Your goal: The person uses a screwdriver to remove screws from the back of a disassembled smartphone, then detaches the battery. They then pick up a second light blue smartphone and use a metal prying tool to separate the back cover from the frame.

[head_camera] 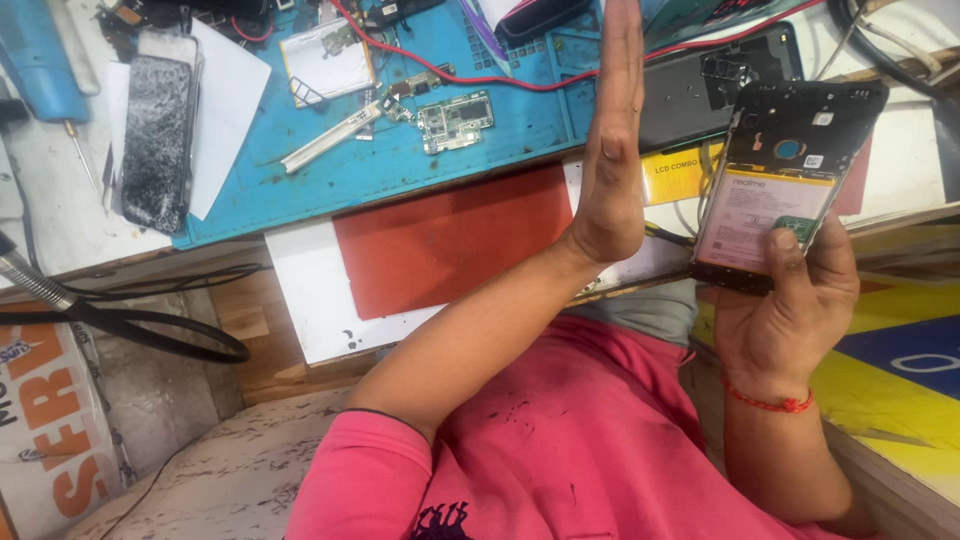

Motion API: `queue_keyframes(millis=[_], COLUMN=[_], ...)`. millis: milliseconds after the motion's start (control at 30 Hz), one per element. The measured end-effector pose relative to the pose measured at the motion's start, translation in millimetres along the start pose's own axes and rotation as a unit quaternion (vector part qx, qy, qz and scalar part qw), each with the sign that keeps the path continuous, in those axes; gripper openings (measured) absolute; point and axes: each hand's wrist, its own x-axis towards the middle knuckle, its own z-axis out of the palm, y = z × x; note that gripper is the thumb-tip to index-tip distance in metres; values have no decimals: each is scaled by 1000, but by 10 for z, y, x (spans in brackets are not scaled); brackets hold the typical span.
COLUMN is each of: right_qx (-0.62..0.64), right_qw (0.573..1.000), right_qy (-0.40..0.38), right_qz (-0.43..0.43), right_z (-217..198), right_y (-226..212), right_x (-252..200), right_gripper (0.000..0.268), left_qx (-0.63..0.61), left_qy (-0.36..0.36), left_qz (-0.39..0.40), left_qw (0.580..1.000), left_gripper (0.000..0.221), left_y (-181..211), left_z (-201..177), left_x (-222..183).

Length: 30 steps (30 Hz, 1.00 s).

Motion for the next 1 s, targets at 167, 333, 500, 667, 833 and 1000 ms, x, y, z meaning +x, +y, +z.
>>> queue_keyframes(millis=[167, 333, 500, 667, 833, 1000], right_qx=[-2, -6, 17, 19, -146, -598], right_qw=[1000, 999, 999, 989, 941, 725], right_qy=[-22, -31, -30, -26, -176, -341], right_qz=[-9, -19, 27, 147, 249, 12], right_z=[27, 54, 126, 256, 445, 896], right_y=[-16, -1, -28, 94, 442, 343], right_x=[-14, -4, -27, -209, -355, -121], right_gripper=[19, 22, 22, 32, 34, 39], left_qx=[53, 149, 177, -58, -136, -75], left_qy=[-32, -41, 5, -8, 41, 91], left_qz=[-26, -51, -48, -227, -367, -325], left_qw=[998, 987, 983, 972, 919, 938], left_gripper=[93, 93, 66, 79, 50, 37], left_y=[13, 42, 259, 690, 844, 998], left_z=[-23, -23, -59, -357, -740, -1074], left_x=[-15, 1, -133, -693, -1257, -1534])
